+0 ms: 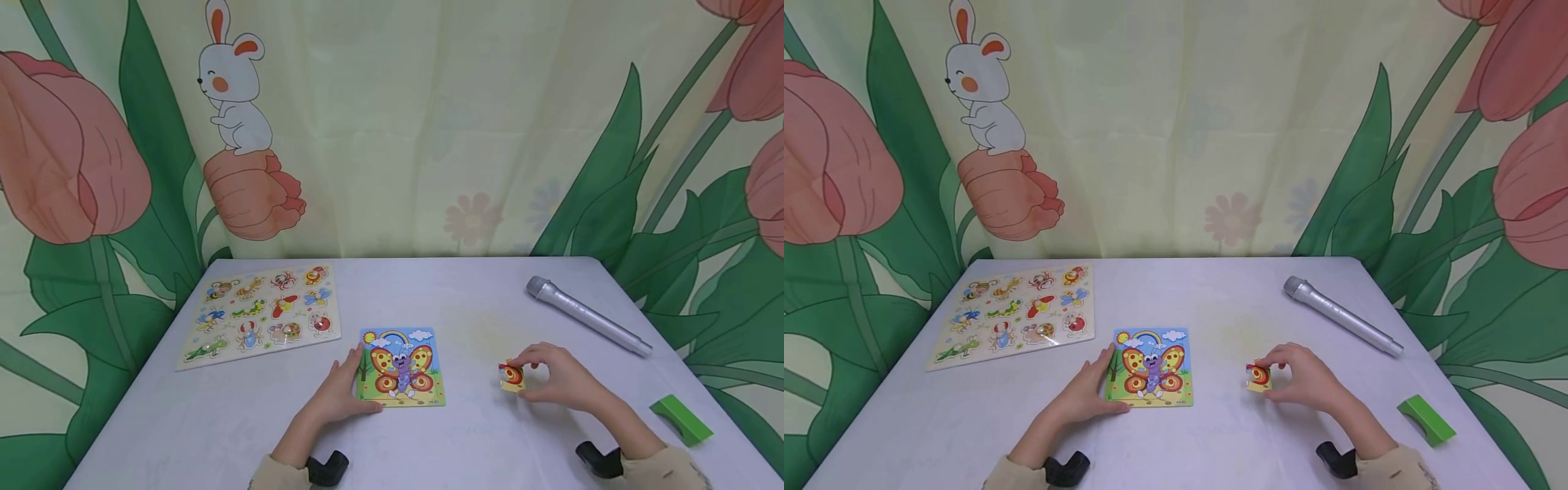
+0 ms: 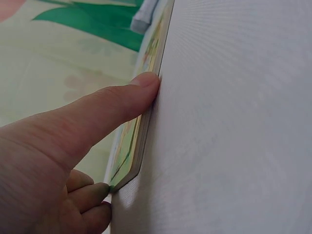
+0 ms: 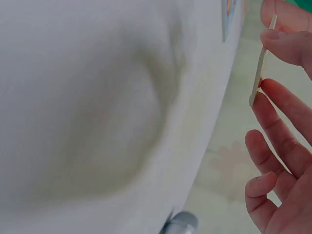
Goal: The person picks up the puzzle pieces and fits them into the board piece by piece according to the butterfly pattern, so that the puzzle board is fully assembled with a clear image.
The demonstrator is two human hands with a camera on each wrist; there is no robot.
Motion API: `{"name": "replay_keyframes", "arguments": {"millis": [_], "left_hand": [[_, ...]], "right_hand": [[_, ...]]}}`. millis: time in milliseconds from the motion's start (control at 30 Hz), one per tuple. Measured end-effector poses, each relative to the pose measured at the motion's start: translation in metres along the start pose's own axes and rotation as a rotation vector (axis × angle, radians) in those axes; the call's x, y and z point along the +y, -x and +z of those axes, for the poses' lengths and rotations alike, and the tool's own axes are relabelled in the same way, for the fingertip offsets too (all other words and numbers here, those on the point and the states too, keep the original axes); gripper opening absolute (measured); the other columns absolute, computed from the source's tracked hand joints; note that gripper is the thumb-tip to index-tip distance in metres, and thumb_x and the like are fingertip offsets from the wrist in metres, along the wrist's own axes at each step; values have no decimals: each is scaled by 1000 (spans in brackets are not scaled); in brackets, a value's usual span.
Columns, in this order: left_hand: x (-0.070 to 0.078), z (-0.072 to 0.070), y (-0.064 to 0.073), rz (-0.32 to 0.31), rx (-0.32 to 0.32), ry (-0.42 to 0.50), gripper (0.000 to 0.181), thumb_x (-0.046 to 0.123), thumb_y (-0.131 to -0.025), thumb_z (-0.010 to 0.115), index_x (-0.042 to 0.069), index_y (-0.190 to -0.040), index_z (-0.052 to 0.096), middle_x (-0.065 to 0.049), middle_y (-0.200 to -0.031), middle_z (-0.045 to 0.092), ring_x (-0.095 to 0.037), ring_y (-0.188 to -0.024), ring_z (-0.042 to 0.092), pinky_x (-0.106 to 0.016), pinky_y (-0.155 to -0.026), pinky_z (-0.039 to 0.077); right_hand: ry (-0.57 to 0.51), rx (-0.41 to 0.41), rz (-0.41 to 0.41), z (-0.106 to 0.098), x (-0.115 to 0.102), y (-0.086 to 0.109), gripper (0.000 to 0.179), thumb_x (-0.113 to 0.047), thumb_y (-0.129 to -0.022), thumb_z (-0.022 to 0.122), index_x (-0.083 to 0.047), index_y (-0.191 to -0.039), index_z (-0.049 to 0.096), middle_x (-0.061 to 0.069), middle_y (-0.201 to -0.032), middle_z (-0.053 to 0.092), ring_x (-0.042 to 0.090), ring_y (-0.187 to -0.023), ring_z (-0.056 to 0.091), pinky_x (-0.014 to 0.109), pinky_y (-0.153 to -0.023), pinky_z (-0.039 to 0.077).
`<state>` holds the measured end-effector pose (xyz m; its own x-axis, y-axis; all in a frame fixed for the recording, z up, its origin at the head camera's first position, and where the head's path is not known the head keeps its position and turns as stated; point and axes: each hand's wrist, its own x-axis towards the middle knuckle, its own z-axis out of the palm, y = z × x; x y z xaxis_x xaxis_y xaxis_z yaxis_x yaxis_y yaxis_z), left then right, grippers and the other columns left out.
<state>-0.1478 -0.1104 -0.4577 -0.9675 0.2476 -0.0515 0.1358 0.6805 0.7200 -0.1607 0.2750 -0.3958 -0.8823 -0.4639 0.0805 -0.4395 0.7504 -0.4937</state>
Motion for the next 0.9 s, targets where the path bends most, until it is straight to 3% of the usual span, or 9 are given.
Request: {"name": "replay_keyframes", "arguments": {"millis": [200, 433, 900], "left_hand": [[0, -1, 1, -3, 0, 1, 110, 41, -63, 81, -1, -144, 19, -23, -146, 24, -36, -135, 17, -51, -110, 9], [1, 0, 0, -13, -4, 7, 110, 40, -63, 81, 0, -145, 19, -22, -146, 23, -36, -136, 16, -51, -110, 9], [1, 0, 0, -13, -6, 2, 110, 41, -63, 81, 0, -144, 19, -23, -147, 22, -37, -136, 16, -52, -110, 10]], "right_hand": [[-8, -12, -61, 10, -17, -18, 38, -21, -64, 82, -15, -100, 70, -11, -92, 61, 19, -80, 53, 33, -66, 48], [-20, -31, -61, 27, -38, -39, 38, -23, -64, 83, -17, -100, 71, -10, -92, 60, 20, -84, 53, 39, -70, 49], [45, -102, -163, 64, -62, -71, 35, -29, -64, 82, -18, -97, 73, -12, -89, 60, 12, -85, 52, 26, -68, 46]]}}
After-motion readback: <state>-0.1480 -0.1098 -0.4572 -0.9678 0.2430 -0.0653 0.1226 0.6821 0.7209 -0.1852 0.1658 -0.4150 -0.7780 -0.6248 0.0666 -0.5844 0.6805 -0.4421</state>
